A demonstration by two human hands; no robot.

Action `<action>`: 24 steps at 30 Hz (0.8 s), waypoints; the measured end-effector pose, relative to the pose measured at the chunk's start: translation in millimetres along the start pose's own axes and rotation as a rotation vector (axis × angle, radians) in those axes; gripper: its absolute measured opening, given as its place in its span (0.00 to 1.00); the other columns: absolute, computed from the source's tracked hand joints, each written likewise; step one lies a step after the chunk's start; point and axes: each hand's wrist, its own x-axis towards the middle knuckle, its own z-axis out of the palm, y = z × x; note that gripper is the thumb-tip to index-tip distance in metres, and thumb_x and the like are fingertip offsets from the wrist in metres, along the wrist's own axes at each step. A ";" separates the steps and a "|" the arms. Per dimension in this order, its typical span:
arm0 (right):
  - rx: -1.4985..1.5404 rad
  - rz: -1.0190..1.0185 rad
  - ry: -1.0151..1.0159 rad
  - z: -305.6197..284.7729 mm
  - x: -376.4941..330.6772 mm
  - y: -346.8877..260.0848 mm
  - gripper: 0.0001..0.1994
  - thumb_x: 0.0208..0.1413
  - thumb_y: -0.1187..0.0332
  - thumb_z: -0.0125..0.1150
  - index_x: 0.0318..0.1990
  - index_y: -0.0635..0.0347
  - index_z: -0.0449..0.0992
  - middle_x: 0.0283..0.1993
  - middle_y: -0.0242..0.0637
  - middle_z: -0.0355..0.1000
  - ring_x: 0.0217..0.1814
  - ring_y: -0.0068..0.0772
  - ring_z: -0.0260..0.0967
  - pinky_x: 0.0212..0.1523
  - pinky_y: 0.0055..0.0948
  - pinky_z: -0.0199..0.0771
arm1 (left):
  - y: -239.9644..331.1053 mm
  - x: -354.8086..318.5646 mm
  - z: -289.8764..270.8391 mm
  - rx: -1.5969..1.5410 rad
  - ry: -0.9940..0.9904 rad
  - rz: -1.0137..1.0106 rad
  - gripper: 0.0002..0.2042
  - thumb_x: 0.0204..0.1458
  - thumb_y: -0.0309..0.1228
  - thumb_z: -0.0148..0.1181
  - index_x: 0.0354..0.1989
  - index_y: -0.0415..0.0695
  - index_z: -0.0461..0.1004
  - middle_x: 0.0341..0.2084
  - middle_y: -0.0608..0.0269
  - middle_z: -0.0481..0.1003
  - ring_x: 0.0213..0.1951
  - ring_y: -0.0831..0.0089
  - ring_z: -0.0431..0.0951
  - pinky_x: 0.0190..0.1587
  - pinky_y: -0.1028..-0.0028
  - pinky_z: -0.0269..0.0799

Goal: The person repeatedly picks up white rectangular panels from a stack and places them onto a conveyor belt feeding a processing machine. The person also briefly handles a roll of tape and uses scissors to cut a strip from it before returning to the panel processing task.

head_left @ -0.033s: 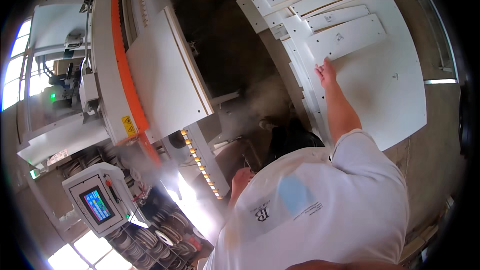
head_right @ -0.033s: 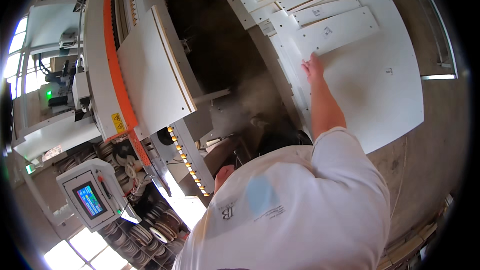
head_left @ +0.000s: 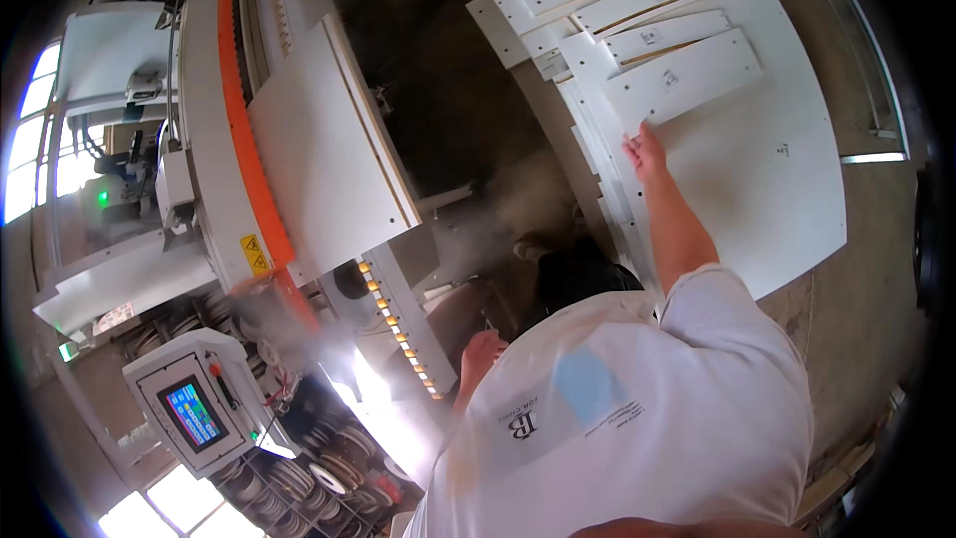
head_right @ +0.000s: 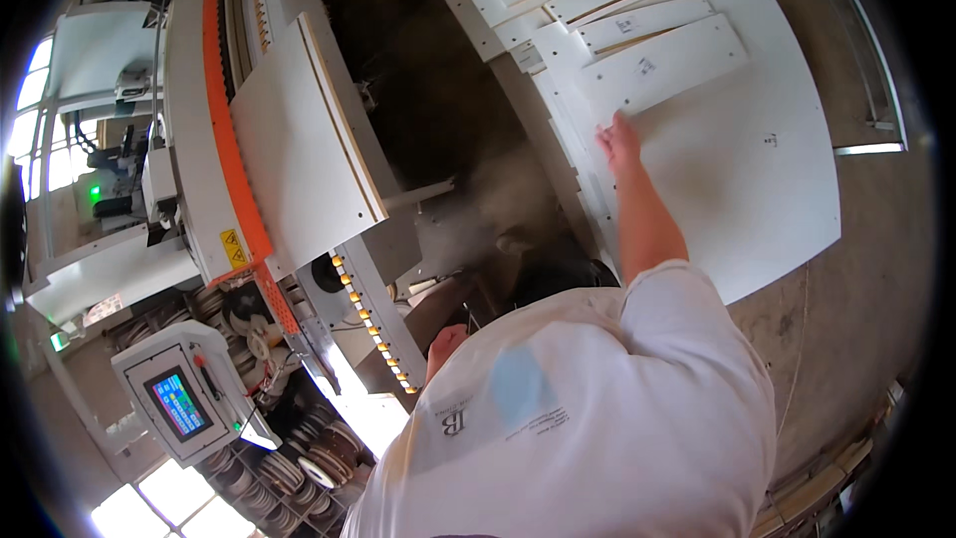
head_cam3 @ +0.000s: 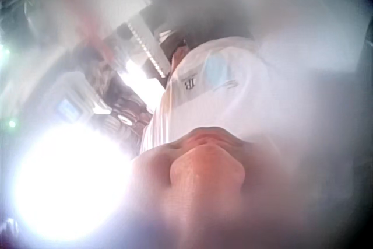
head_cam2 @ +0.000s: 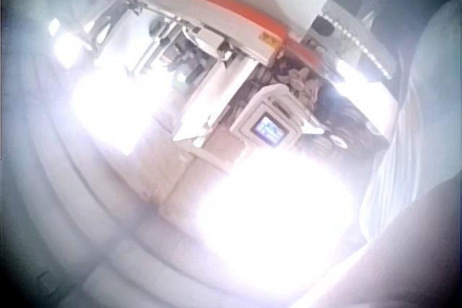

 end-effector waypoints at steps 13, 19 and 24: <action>-0.491 0.556 -0.564 15.0 -304.8 34.6 0.17 0.67 0.55 0.55 0.51 0.59 0.78 0.44 0.35 0.80 0.51 0.31 0.77 0.52 0.36 0.76 | 139.1 98.0 84.9 -0.457 -0.536 0.202 0.15 0.62 0.31 0.58 0.55 0.40 0.73 0.34 0.65 0.78 0.34 0.76 0.77 0.39 0.74 0.73; -1.012 0.050 -0.766 11.2 -278.8 26.5 0.16 0.62 0.56 0.61 0.43 0.61 0.81 0.41 0.36 0.81 0.37 0.27 0.78 0.44 0.31 0.75 | 123.3 75.5 39.7 -0.576 -0.348 0.120 0.12 0.57 0.24 0.62 0.49 0.38 0.78 0.37 0.64 0.81 0.40 0.75 0.78 0.46 0.74 0.72; -1.275 -0.824 0.067 -35.1 -182.8 -29.5 0.27 0.62 0.52 0.62 0.60 0.63 0.71 0.47 0.45 0.79 0.53 0.36 0.76 0.52 0.35 0.75 | 70.7 51.5 -60.9 -0.759 -0.381 0.348 0.13 0.57 0.23 0.62 0.50 0.35 0.79 0.45 0.58 0.82 0.47 0.71 0.80 0.54 0.70 0.73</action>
